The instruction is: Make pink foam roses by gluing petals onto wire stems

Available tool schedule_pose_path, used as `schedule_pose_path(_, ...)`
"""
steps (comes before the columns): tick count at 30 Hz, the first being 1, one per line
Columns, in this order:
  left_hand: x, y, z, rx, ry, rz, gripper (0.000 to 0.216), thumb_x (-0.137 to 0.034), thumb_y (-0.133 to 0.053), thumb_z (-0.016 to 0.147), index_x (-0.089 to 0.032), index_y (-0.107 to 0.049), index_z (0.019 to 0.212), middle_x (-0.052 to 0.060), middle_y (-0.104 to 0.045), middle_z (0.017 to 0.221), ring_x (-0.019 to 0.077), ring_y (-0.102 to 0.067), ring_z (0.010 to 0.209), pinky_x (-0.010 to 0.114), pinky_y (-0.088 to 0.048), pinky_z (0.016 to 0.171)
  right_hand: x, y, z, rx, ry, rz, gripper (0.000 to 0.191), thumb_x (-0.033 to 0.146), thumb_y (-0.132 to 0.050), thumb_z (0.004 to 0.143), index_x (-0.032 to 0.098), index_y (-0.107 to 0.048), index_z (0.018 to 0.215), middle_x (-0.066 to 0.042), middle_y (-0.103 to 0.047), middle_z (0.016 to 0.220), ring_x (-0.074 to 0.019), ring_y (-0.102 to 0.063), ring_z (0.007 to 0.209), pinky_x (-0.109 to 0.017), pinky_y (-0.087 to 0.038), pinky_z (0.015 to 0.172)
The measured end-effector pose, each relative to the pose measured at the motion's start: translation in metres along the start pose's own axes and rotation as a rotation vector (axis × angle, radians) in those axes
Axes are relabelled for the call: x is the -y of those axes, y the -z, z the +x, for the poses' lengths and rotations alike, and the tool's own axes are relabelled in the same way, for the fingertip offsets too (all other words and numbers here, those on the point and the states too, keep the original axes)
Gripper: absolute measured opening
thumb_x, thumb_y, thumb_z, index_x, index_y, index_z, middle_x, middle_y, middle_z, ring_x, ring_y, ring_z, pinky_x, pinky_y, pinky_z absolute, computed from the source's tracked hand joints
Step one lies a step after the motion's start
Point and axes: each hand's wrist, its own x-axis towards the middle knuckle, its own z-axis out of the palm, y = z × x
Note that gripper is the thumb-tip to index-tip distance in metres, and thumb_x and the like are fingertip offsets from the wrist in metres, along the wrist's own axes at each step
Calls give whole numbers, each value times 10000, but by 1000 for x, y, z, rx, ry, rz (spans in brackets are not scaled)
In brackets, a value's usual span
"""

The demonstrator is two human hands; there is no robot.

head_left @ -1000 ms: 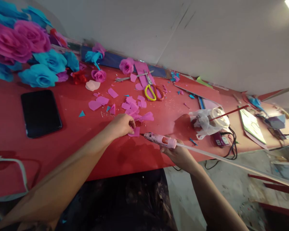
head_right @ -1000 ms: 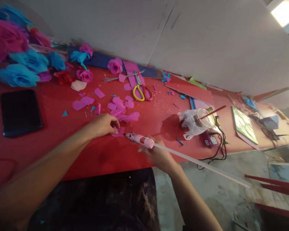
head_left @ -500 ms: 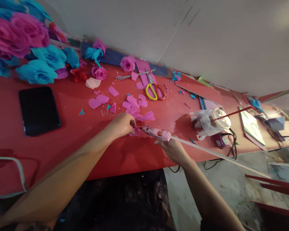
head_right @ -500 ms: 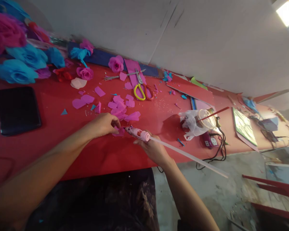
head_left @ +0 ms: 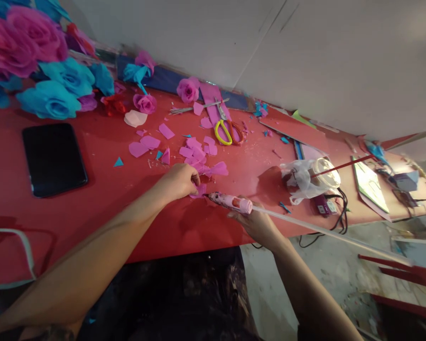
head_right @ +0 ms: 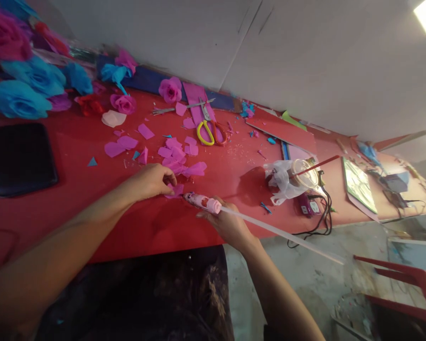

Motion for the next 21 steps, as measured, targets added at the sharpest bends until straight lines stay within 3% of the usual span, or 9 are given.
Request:
schedule_pose_path(8,-1,0,0,-4,1,12,160,-151,-729,569,-186,-722,725,42,-700,713,192,-631,694,278,-422,620,-3,6,-7,24,-15,73,194,418,-614,829,227,-628,857,-35,-680,776,-203,-645,729,-309,-510,689)
schedule_pose_path(14,-4,2,-1,21,19,27,170,-149,-734,580,-178,-725,747,49,-713,733,194,-639,708,275,-427,633,4,9,7,-72,41,-7,200,380,-585,852,206,-651,926,-59,-709,878,-213,-667,796,-303,-510,720)
schedule_pose_path(21,-1,2,0,26,7,37,172,-157,-737,594,-180,-724,764,48,-722,758,191,-645,721,268,-436,641,5,3,17,-68,57,23,230,370,-584,864,218,-655,1021,-68,-723,994,-227,-680,922,-301,-506,800)
